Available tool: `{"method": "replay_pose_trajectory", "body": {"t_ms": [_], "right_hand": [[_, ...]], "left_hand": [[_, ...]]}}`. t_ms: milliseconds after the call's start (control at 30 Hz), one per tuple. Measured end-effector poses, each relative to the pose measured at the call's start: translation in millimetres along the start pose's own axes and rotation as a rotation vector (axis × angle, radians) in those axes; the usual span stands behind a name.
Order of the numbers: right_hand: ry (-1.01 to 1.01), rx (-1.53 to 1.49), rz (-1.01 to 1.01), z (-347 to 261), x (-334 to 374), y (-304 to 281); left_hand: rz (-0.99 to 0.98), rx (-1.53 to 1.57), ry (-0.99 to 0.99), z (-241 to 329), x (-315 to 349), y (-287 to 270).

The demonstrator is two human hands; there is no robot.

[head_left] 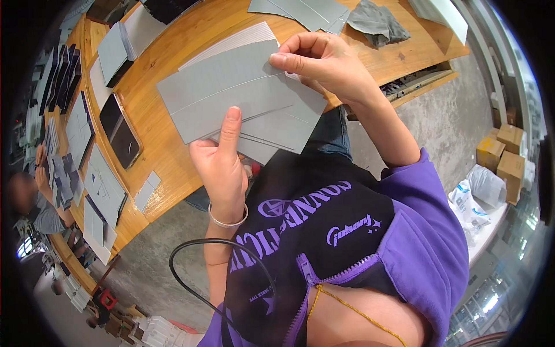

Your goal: Sorting and stacking grey industrial plates on a wooden workbench.

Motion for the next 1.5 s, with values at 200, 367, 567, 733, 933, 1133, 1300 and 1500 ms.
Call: {"method": "replay_pose_trajectory", "body": {"t_ms": [200, 367, 567, 733, 933, 1133, 1300, 1500], "right_hand": [[0.066, -0.106, -0.024, 19, -5, 1], [0.085, -0.234, -0.01, 23, -3, 1], [0.136, -0.281, 0.004, 25, 0, 1], [0.108, -0.336, 0.016, 25, 2, -8], [-0.492, 0.327, -0.105, -34, 55, -78], [-0.273, 0.953, 0.035, -15, 105, -117], [-0.192, 0.634, 0.193, -26, 97, -120], [-0.071, 0.414, -0.122, -21, 20, -29]], "left_hand": [[-0.004, 0.047, 0.002, 0, -1, 5], [-0.019, 0.036, -0.02, -3, -2, 6], [-0.003, 0.033, 0.011, -4, -2, 5], [-0.012, 0.064, -0.019, -4, -2, 7], [-0.024, 0.07, -0.026, -2, -6, 2], [-0.057, 0.034, -0.041, -2, -12, -2], [-0.136, 0.013, -0.084, -3, -9, 17], [-0.237, -0.126, -0.238, -18, 2, 36]]}}
Point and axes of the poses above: each hand's wrist, its own x-axis away from the middle knuckle, its own y-axis out of the palm, z = x × y, the point moved 8 cm from there along -x, towards the middle knuckle, and after that the axes turned 4 degrees about -z, right-handed, at the moved point
